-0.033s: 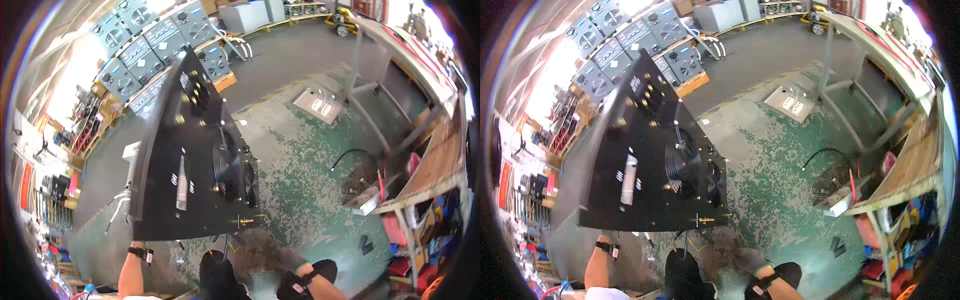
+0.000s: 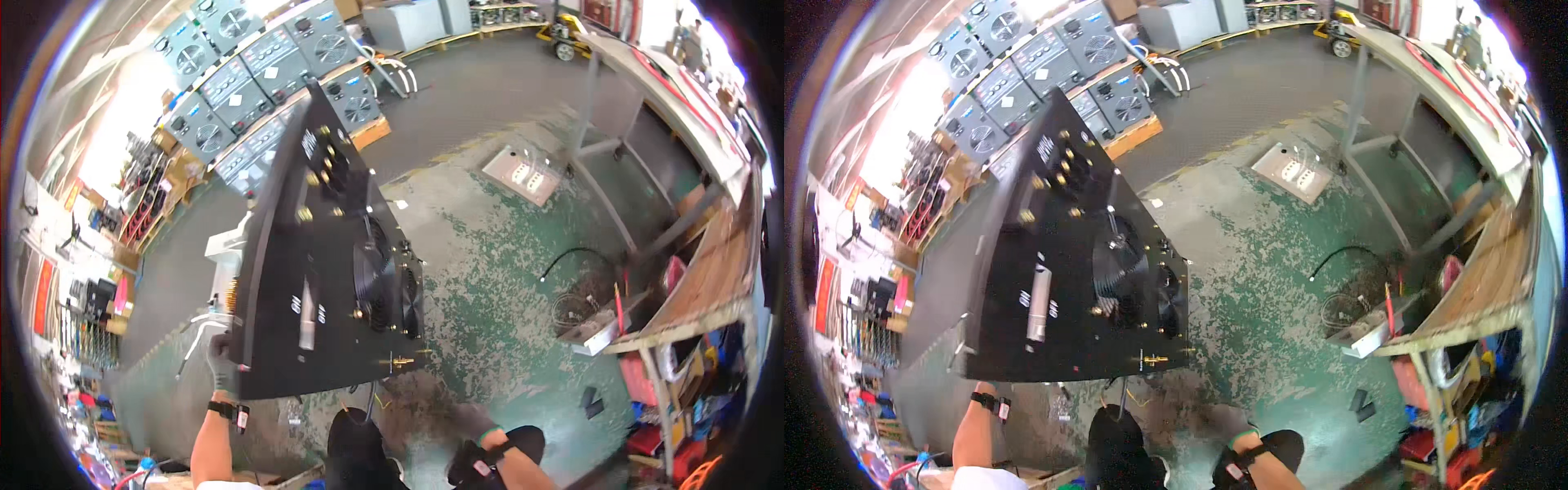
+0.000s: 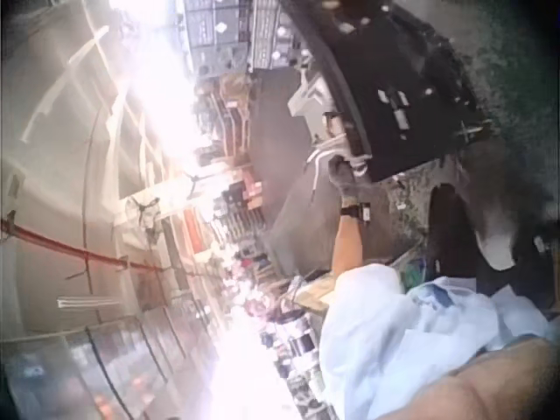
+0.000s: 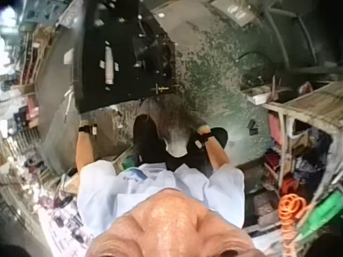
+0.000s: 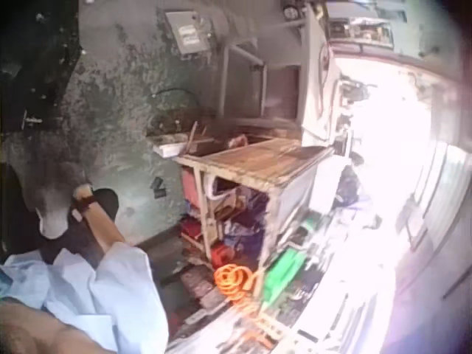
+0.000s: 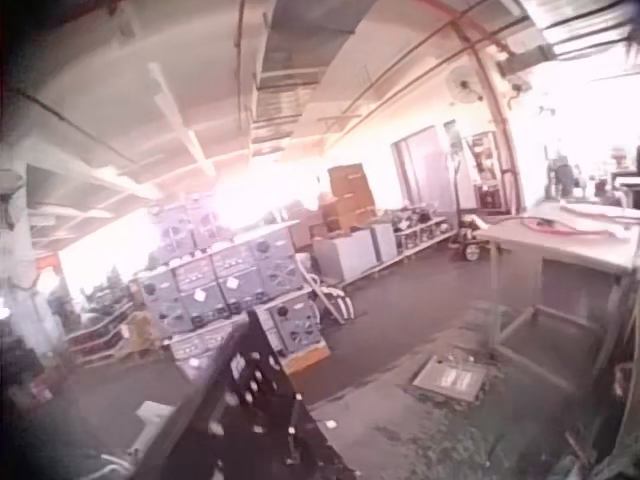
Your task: Assembling and wiring an electrical unit, including mounting components and using a power screwdriver.
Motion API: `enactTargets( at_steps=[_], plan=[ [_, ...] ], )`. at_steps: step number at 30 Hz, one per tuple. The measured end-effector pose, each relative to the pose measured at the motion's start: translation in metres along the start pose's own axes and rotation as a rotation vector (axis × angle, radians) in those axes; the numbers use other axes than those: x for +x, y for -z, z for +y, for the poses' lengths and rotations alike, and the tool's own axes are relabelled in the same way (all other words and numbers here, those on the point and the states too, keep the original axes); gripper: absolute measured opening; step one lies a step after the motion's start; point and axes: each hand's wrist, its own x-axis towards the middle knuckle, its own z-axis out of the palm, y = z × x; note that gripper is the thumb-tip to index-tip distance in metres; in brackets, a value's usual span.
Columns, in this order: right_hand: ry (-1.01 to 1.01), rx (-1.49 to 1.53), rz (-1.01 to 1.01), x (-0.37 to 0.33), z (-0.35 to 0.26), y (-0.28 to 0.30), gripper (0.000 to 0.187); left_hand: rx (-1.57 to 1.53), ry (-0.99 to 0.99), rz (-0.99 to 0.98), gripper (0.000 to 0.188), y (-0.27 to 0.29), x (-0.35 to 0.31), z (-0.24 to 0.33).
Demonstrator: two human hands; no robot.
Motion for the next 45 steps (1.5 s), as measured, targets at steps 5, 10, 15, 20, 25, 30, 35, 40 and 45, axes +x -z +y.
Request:
enactTargets(
  at_steps=[5, 10, 15, 20, 25, 30, 35, 40, 45],
  plan=[
    [-0.109, 0.085, 0.046, -0.032, -0.001, -0.011, 0.030, -0.153, 0.669, 0.079, 0.020, 0.073, 0.053, 0.109],
    [-0.204, 0.189, -0.106, -0.106, -0.059, 0.090, 0.034, 0.147, 0.381, -0.262, 0.028, 0.081, 0.132, 0.209],
    [-0.030, 0.378, -0.017, -0.084, -0.061, 0.231, 0.020, 0.179, -0.037, -0.381, 0.040, 0.014, 0.222, 0.244],
    [-0.153, 0.079, 0.070, 0.008, -0.088, 0.393, 0.020, 0.284, -0.166, -0.703, 0.051, -0.057, 0.278, 0.249],
    [-0.130, 0.038, 0.223, 0.133, -0.135, 0.485, 0.025, 0.290, -0.136, -1.058, 0.042, -0.097, 0.294, 0.242],
    [0.068, 0.176, 0.168, 0.250, -0.142, 0.495, 0.044, 0.293, -0.167, -1.066, 0.031, -0.116, 0.298, 0.236],
    [0.200, -0.122, -0.187, 0.331, -0.146, 0.486, 0.047, 0.313, -0.091, -1.113, 0.025, -0.131, 0.303, 0.234],
    [0.217, -0.554, -0.498, 0.361, -0.145, 0.481, 0.027, 0.352, -0.155, -1.125, 0.019, -0.142, 0.307, 0.236],
    [0.398, -0.522, -0.309, 0.376, -0.136, 0.520, 0.018, 0.347, -0.145, -1.253, 0.016, -0.142, 0.327, 0.236]
  ],
)
